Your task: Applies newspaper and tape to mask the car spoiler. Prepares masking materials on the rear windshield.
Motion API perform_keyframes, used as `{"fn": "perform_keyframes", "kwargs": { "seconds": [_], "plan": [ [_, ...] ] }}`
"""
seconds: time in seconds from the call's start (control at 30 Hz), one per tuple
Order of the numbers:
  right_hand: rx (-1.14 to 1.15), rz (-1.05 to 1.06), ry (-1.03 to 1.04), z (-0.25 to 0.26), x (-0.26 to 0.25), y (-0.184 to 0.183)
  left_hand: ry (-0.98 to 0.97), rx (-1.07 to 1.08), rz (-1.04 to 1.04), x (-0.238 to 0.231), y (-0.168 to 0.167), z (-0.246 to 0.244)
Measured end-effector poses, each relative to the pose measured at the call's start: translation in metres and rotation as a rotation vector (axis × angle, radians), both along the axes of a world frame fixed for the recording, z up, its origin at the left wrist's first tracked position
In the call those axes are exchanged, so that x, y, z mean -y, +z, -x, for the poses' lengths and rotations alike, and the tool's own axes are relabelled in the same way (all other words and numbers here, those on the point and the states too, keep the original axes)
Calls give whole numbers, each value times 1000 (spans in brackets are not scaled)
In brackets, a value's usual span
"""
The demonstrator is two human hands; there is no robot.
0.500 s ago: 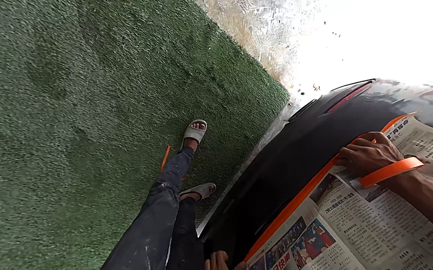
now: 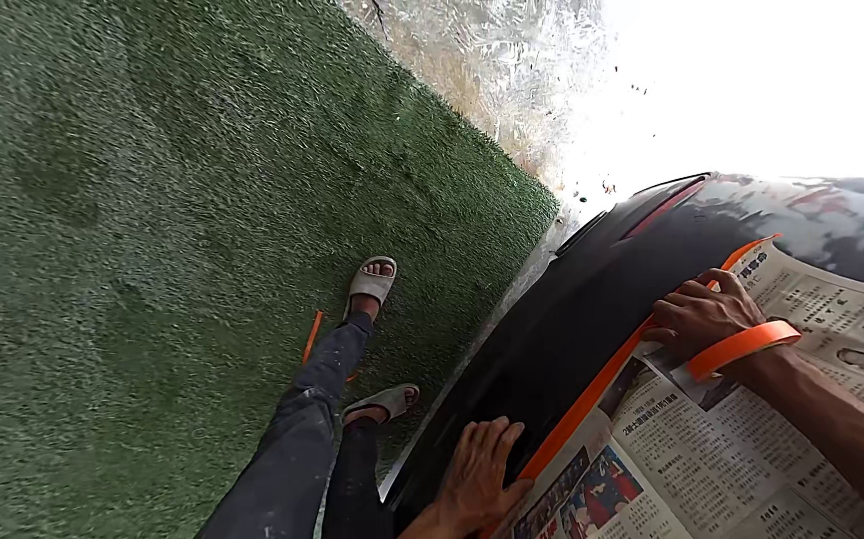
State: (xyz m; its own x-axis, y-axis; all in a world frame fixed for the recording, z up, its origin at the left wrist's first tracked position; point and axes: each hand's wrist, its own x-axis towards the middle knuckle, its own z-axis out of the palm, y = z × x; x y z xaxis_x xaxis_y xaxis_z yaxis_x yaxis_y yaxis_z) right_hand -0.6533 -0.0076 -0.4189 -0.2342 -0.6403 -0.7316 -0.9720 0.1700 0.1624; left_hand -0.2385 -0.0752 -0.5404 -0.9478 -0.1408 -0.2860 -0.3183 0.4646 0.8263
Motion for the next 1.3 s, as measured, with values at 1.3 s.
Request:
{"fn": "perform_keyframes", "kwargs": {
  "seconds": [1.3],
  "plan": [
    [-152, -88, -268, 45, 15, 34, -5, -124, 28, 26, 14, 310]
  ]
}}
